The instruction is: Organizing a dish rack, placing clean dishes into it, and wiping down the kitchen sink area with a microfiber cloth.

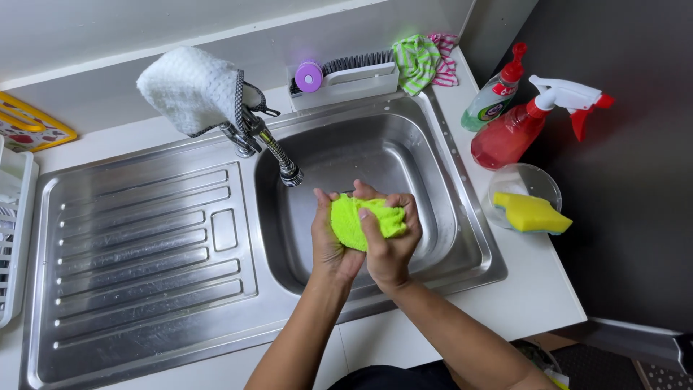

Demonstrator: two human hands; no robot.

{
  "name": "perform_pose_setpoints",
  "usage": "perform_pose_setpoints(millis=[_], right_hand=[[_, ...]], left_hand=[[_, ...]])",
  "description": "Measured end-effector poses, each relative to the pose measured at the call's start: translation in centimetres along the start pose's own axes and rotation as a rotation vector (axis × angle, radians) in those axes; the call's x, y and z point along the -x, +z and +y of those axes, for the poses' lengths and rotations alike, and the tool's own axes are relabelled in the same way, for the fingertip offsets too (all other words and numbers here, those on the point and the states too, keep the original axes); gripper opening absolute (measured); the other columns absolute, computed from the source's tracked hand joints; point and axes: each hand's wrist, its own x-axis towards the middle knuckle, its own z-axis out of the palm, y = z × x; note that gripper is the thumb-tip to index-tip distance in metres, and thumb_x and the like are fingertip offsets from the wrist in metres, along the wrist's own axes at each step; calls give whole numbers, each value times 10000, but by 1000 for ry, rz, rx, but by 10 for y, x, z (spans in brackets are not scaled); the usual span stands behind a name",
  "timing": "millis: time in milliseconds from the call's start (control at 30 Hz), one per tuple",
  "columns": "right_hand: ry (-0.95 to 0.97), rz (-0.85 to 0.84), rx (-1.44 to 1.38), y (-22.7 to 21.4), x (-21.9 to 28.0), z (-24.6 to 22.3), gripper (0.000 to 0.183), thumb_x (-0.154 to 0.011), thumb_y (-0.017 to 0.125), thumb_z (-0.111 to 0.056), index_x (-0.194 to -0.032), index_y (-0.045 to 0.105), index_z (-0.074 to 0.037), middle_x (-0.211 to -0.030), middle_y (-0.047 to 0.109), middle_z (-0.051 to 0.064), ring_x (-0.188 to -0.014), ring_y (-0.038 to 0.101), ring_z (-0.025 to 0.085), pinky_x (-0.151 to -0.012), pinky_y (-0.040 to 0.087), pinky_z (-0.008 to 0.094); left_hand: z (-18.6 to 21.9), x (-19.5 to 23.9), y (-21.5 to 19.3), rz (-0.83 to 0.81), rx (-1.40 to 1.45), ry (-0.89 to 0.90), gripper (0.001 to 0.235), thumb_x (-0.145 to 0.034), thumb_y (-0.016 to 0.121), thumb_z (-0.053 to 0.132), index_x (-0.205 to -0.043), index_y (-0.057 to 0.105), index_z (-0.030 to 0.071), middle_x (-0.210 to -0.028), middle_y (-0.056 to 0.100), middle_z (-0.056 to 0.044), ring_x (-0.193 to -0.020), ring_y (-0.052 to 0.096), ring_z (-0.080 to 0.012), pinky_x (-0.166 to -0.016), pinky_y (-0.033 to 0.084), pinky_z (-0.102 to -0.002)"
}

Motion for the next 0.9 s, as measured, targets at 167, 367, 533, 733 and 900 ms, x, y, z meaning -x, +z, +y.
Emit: perform_pose_setpoints(millis=[167,367,533,733,900], right_hand=[[-500,-497,580,-15,-17,-22,280,-847,671,48,-1100,632,-63,-1113,742,93,-1236,680,309,-1145,502,501],[-993,-868,722,-24,-37,-18,132,-757,722,-143,-869,698,-78,-986,701,70,-1066,695,264,-1015,547,433],[-1104,-932,830,-37,-40,10,87,-750,725,-178,-796,670,-129,-962,690,9,-962,684,194,-1001,542,374],[-1256,-1052,1030,-63,-35,69,110,-715,681,-214,-760,681,-113,-892,691,24,-905,687,161,-881,540,277],[-1283,-1068,1113,-73,-33,115,86,-768,650,-127,-687,636,-101,-841,717,14,-852,682,146,-775,546,240]], left_hand=[[22,-13,40,23,-121,-468,274,-924,596,379,-1099,597,167,-827,702,-75,-870,710,-277,-800,619,-423],[32,-64,15,-77,-397,-983,425,-1058,576,196,-1457,543,54,-744,631,-61,-811,660,-216,-659,592,-293],[15,-92,26,-124,-937,-1065,415,-1028,494,155,-1389,626,0,-877,690,-17,-774,636,-173,-618,586,-286],[-7,-112,24,-312,-1737,-849,308,-908,557,42,-1054,827,55,-792,749,-160,-636,678,-186,-637,576,-346],[-16,-125,9,-251,-2076,-760,391,-844,484,-6,-990,824,120,-803,762,-113,-671,757,-214,-707,616,-346]])
